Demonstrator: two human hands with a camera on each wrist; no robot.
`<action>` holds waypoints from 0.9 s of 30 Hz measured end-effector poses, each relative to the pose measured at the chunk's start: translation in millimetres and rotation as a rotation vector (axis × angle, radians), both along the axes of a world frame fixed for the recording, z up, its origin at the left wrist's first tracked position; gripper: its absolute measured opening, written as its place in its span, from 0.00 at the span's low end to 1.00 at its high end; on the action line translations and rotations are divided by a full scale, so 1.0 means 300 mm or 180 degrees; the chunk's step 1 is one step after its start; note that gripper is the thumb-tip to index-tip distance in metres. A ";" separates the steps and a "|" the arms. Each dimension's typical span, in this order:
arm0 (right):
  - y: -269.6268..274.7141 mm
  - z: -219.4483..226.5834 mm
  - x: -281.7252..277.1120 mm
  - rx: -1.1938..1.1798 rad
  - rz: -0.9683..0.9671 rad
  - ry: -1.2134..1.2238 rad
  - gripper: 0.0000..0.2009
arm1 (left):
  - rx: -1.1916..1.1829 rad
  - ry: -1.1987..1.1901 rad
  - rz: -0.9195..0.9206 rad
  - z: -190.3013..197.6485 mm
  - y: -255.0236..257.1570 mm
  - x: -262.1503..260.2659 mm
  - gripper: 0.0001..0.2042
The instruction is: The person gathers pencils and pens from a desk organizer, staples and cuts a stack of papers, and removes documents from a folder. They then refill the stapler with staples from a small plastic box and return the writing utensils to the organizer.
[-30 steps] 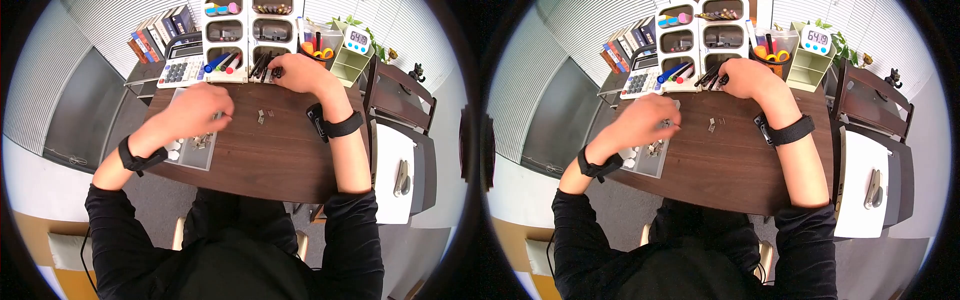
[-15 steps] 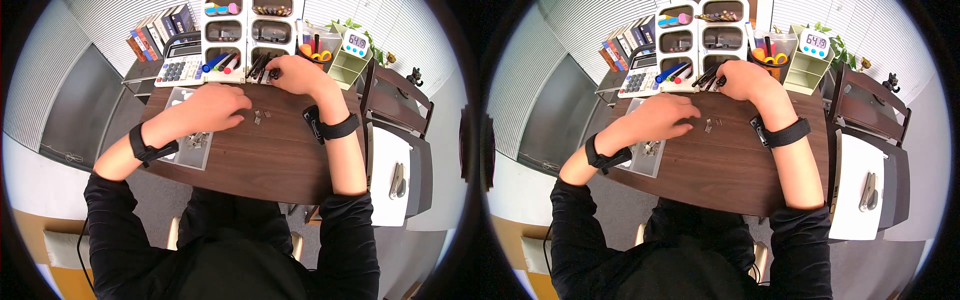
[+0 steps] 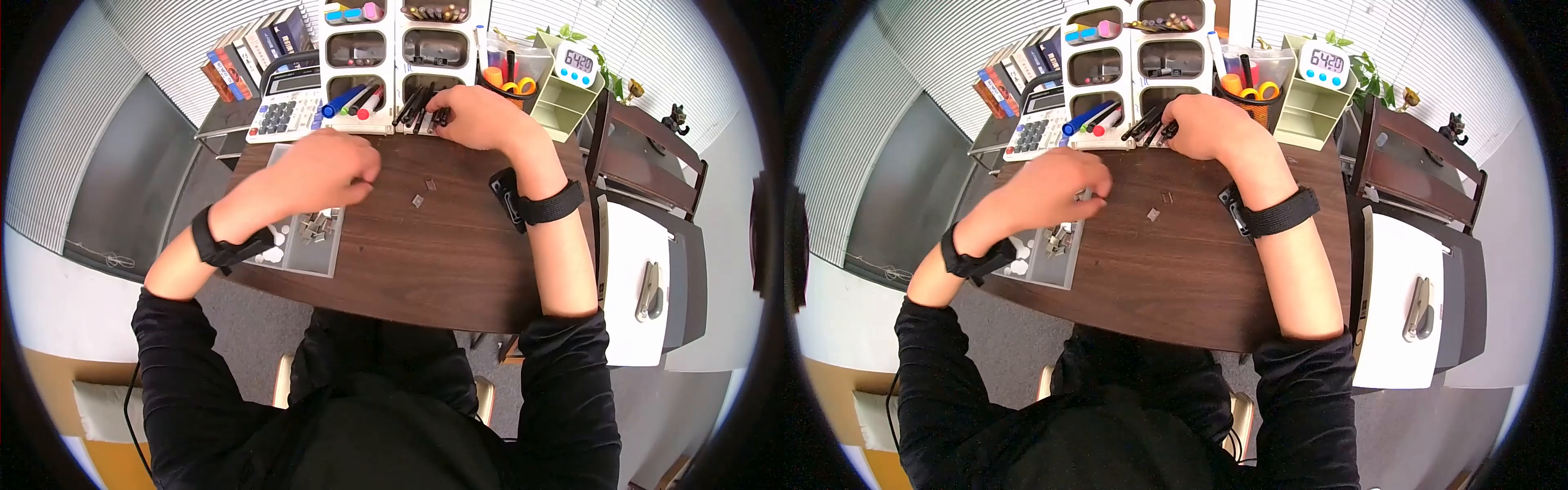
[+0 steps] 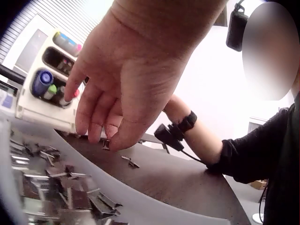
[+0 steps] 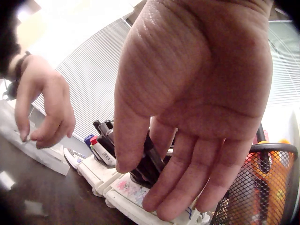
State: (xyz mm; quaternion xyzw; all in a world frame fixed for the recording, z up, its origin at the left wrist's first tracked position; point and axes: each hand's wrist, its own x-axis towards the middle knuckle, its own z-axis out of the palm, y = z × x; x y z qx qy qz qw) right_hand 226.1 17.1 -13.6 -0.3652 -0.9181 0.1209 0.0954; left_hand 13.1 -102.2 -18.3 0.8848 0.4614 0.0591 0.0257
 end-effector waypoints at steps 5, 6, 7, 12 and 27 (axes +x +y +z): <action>0.015 -0.014 -0.007 0.0003 0.0092 0.0065 0.17 | -0.0132 0.0188 0.0399 0.008 -0.069 -0.148 0.05; 0.009 -0.008 -0.011 0.0008 0.0105 0.0063 0.17 | -0.0127 0.0187 0.0412 0.004 -0.079 -0.152 0.05; 0.000 0.002 -0.012 -0.0076 0.0047 0.0011 0.17 | -0.0228 0.0041 0.0491 0.001 -0.090 -0.151 0.05; 0.010 -0.008 -0.009 0.0012 0.0090 -0.0030 0.17 | -0.0140 -0.0171 0.0310 0.003 -0.071 -0.079 0.07; 0.007 -0.007 -0.005 -0.0019 0.0067 0.0010 0.18 | -0.0286 0.0000 -0.0386 -0.115 0.041 0.123 0.07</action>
